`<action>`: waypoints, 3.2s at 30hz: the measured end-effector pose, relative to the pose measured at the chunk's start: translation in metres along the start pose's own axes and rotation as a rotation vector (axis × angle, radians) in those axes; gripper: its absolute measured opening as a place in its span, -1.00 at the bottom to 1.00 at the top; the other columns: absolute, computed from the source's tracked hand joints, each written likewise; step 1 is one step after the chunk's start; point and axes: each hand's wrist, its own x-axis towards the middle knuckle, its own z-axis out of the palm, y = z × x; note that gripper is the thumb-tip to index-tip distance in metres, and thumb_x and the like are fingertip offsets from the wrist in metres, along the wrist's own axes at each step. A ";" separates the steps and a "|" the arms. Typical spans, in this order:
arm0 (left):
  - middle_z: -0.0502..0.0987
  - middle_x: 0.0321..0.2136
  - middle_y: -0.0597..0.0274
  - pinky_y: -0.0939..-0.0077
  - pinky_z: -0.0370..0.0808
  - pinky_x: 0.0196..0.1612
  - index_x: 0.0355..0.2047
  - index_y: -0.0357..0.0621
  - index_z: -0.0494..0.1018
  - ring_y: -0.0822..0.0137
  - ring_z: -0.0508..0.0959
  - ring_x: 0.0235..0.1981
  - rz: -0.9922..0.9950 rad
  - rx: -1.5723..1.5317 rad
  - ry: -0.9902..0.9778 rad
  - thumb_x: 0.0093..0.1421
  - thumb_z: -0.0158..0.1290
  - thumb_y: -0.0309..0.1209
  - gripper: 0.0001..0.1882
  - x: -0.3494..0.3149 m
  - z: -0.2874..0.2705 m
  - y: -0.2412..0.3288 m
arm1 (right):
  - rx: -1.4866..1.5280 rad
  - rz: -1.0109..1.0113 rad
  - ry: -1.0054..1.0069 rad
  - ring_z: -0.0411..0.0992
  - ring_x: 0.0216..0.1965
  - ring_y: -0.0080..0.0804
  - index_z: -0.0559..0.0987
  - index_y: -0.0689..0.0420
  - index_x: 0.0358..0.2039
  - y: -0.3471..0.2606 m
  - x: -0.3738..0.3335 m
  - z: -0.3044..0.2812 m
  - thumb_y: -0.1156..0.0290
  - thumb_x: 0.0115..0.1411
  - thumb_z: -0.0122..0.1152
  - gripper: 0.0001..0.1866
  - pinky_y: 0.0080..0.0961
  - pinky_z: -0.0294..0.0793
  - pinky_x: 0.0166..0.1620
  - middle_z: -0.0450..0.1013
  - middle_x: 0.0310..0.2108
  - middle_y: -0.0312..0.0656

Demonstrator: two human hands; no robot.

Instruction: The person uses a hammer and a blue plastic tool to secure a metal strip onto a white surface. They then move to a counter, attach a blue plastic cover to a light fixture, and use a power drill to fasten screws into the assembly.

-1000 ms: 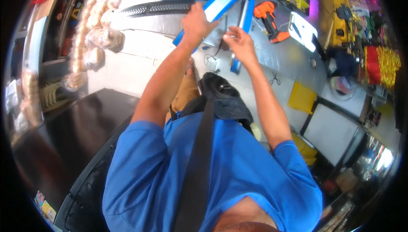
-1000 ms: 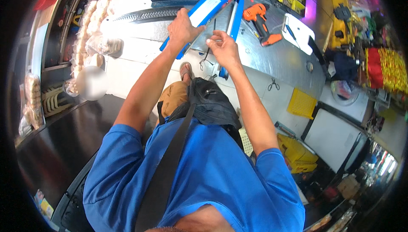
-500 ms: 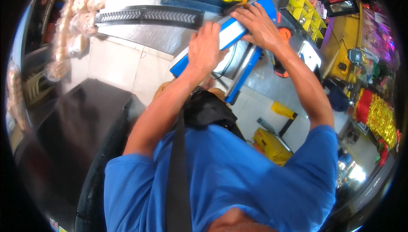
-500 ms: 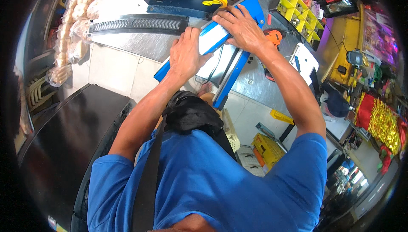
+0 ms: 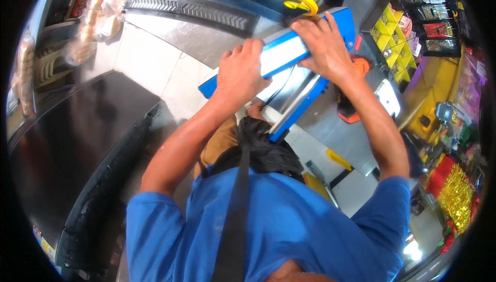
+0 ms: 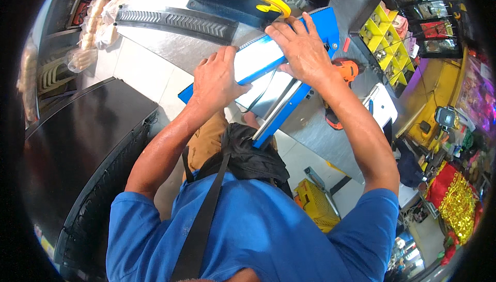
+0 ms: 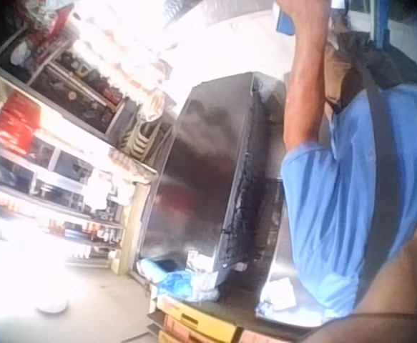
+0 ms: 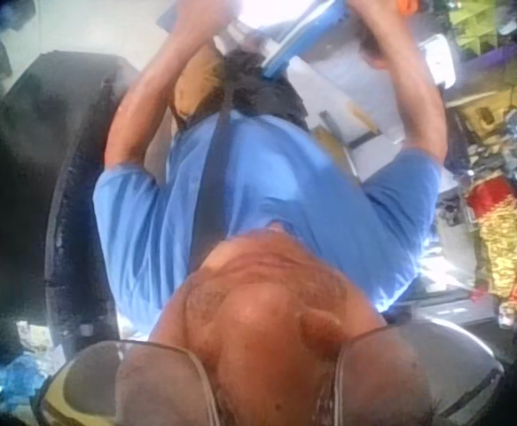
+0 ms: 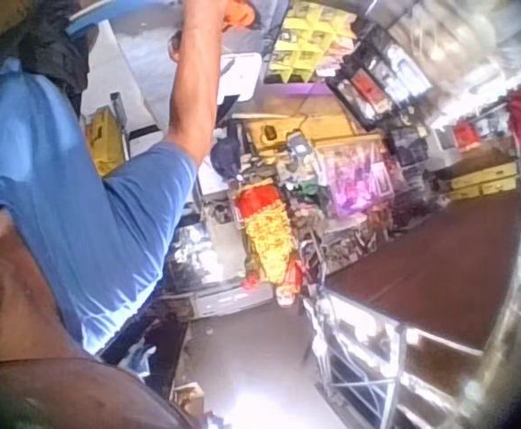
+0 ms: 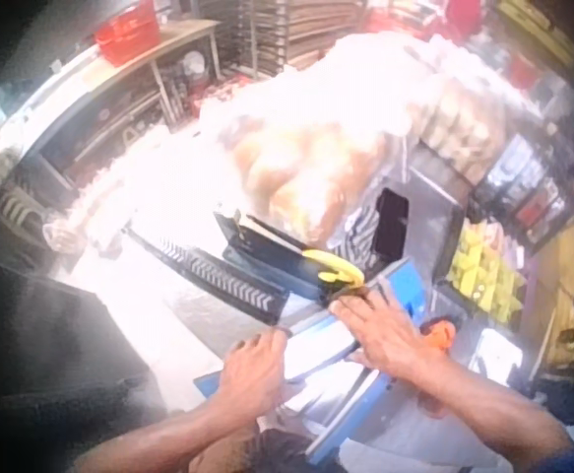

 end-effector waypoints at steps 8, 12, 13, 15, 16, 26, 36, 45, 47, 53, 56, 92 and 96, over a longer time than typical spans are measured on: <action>0.59 -0.16 -0.08 0.14 0.60 -0.12 0.06 -0.31 0.42 -0.03 0.66 -0.19 0.004 -0.107 -0.131 -0.23 0.47 -0.19 -0.16 0.019 -0.010 -0.002 | 0.041 -0.050 -0.130 0.31 0.24 -0.11 0.43 0.02 0.19 0.009 0.013 -0.004 0.25 -0.30 0.67 -0.05 0.02 -0.01 0.39 0.43 0.15 -0.18; 0.60 -0.13 -0.11 0.17 0.60 -0.09 0.11 -0.33 0.42 -0.02 0.66 -0.16 -0.005 -0.142 -0.170 -0.24 0.47 -0.20 -0.12 0.021 -0.008 -0.002 | 0.085 -0.057 -0.127 0.33 0.22 -0.12 0.46 0.01 0.15 0.013 0.011 -0.001 0.26 -0.33 0.67 -0.07 0.00 -0.01 0.37 0.45 0.12 -0.20; 0.61 -0.12 -0.11 0.17 0.60 -0.09 0.11 -0.33 0.42 -0.02 0.66 -0.15 -0.010 -0.143 -0.187 -0.24 0.47 -0.20 -0.11 0.023 -0.009 -0.002 | 0.092 -0.065 -0.123 0.33 0.21 -0.12 0.47 0.01 0.15 0.015 0.011 -0.001 0.26 -0.33 0.67 -0.08 0.00 -0.02 0.37 0.45 0.11 -0.20; 0.61 -0.12 -0.11 0.17 0.60 -0.08 0.11 -0.30 0.43 0.00 0.66 -0.15 -0.012 -0.147 -0.163 -0.23 0.46 -0.20 -0.13 0.023 -0.008 -0.002 | 0.108 -0.087 -0.114 0.34 0.20 -0.13 0.48 0.01 0.13 0.018 0.012 0.000 0.26 -0.35 0.66 -0.08 0.00 -0.03 0.37 0.46 0.10 -0.20; 0.61 -0.12 -0.11 0.16 0.60 -0.08 0.10 -0.29 0.43 0.01 0.66 -0.14 -0.017 -0.148 -0.148 -0.23 0.46 -0.20 -0.14 0.022 -0.008 -0.002 | 0.113 -0.096 -0.106 0.34 0.20 -0.12 0.47 0.01 0.13 0.020 0.012 0.001 0.27 -0.35 0.66 -0.08 0.01 -0.03 0.37 0.45 0.11 -0.20; 0.58 -0.23 -0.09 0.04 0.58 -0.17 -0.12 -0.20 0.43 -0.11 0.63 -0.22 0.051 -0.177 0.006 -0.25 0.44 -0.15 -0.30 0.008 0.014 0.002 | 0.219 -0.069 -0.164 0.34 0.21 -0.11 0.43 0.12 0.13 0.025 -0.005 0.009 0.28 -0.50 0.69 0.04 0.20 -0.13 0.41 0.47 0.05 -0.09; 0.51 -0.12 -0.08 0.09 0.56 -0.12 0.06 -0.20 0.29 -0.09 0.58 -0.09 0.176 -0.073 0.082 -0.28 0.45 -0.23 -0.12 0.002 0.008 0.020 | 0.021 -0.025 0.095 0.03 0.39 0.11 0.29 0.14 0.28 0.007 -0.039 0.007 0.23 -0.38 0.69 0.14 0.15 -0.22 0.45 0.23 0.28 0.08; 0.45 0.08 -0.01 -0.01 0.28 0.24 0.01 -0.12 0.47 -0.08 0.37 0.18 0.194 -0.142 0.454 -0.23 0.47 -0.21 -0.25 0.015 0.029 0.008 | 0.116 0.580 0.527 0.28 0.22 0.15 0.34 0.25 0.27 0.035 -0.186 0.023 0.16 0.14 0.36 -0.24 -0.05 0.18 0.30 0.36 0.18 0.17; 0.54 -0.05 0.01 0.24 0.44 0.08 -0.06 -0.16 0.51 0.05 0.53 0.00 0.306 -0.172 0.577 -0.01 0.38 -0.37 -0.52 0.000 0.017 0.036 | 0.178 0.808 0.400 0.37 0.15 0.18 0.41 0.30 0.17 0.034 -0.228 0.031 0.15 0.05 0.43 -0.25 -0.08 0.30 0.24 0.44 0.08 0.21; 0.64 -0.29 0.12 0.29 0.53 -0.13 -0.16 -0.18 0.59 0.11 0.62 -0.23 0.424 -0.432 0.320 0.19 0.23 -0.45 -0.79 -0.019 0.065 0.092 | 0.195 0.967 0.121 0.48 0.01 0.10 0.41 0.26 0.18 -0.006 -0.248 0.058 0.14 -0.01 0.45 -0.21 0.02 0.23 0.24 0.50 0.02 0.17; 0.64 -0.25 0.05 0.28 0.54 -0.13 -0.18 -0.19 0.60 0.10 0.62 -0.22 0.471 -0.441 0.248 0.21 0.18 -0.47 -0.83 -0.007 0.082 0.114 | 0.119 1.024 0.013 0.52 -0.03 0.13 0.33 0.31 0.19 -0.008 -0.231 0.062 0.27 0.01 0.39 -0.24 0.05 0.32 0.18 0.52 -0.06 0.25; 0.62 -0.43 -0.14 0.22 0.57 -0.28 -0.31 -0.34 0.56 0.06 0.67 -0.37 0.396 -0.539 -0.125 0.24 0.11 -0.36 -0.77 0.073 0.177 0.224 | 0.965 1.190 0.697 0.42 -0.41 -0.58 0.53 0.20 0.03 -0.120 -0.395 0.038 0.54 0.21 0.31 -0.64 -0.57 0.45 -0.33 0.47 -0.36 -0.33; 0.58 -0.47 0.22 0.49 0.50 -0.35 -0.17 -0.32 0.56 0.45 0.56 -0.45 0.093 -1.151 -0.303 0.34 0.08 -0.35 -0.76 0.003 0.118 0.193 | 1.033 1.027 0.809 0.47 -0.49 -0.58 0.51 0.21 -0.08 -0.109 -0.351 -0.002 0.56 0.21 0.28 -0.74 -0.62 0.43 -0.46 0.48 -0.44 -0.32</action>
